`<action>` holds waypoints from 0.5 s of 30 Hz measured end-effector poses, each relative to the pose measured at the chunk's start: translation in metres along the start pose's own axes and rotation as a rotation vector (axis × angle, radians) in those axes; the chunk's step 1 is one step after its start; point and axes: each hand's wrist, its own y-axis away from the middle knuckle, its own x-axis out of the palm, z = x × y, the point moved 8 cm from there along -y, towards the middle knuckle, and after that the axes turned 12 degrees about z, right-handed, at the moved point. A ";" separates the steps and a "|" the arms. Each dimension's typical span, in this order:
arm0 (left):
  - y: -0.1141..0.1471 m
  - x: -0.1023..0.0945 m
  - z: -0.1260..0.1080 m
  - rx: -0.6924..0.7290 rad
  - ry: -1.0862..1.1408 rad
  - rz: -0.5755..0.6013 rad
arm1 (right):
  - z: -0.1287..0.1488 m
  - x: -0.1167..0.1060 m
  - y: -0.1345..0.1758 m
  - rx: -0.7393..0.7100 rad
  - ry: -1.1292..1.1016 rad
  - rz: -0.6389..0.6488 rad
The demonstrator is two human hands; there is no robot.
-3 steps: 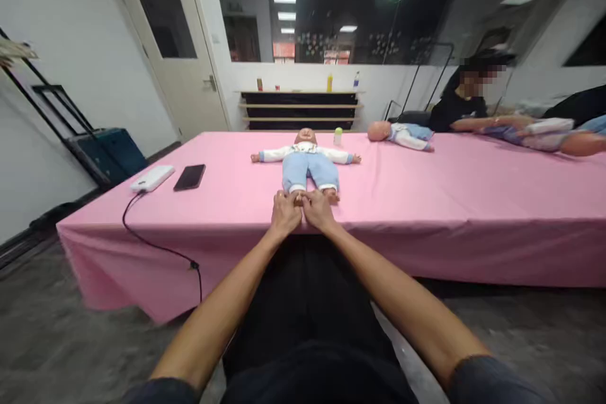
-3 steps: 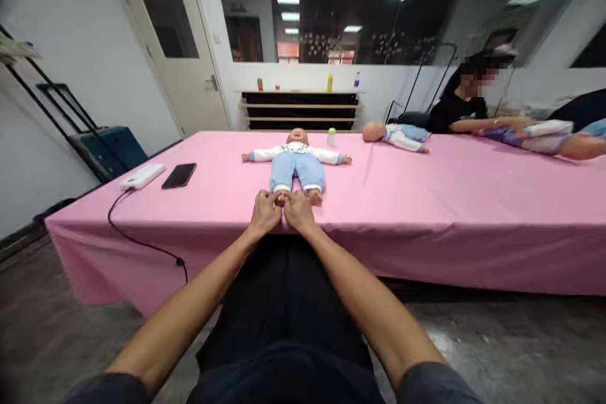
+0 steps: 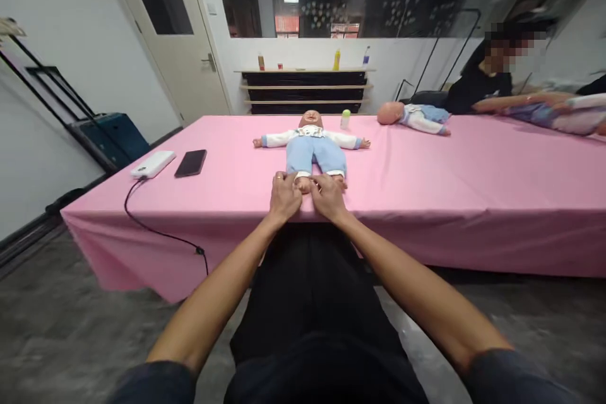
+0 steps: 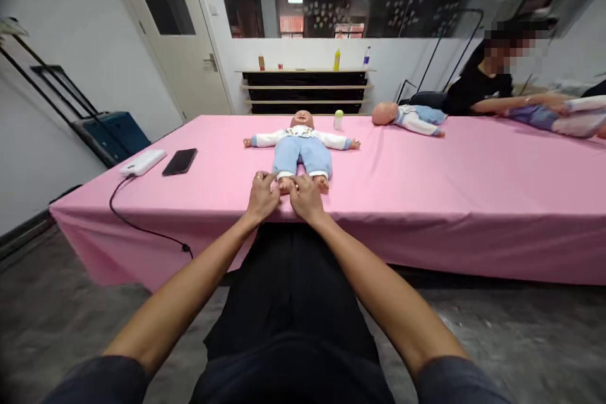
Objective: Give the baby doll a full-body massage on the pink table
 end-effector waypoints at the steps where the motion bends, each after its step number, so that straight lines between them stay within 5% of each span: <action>1: -0.006 -0.005 0.007 -0.002 0.019 -0.015 | -0.001 -0.007 -0.001 -0.018 -0.019 -0.021; 5: -0.041 -0.026 0.042 -0.086 0.180 -0.019 | -0.016 -0.045 -0.003 -0.029 -0.123 -0.103; 9: -0.086 -0.032 0.082 -0.252 0.511 0.022 | -0.062 -0.080 -0.018 0.100 -0.248 -0.213; 15: -0.134 0.008 0.109 -0.512 0.822 0.039 | -0.156 -0.080 -0.074 0.356 -0.441 -0.222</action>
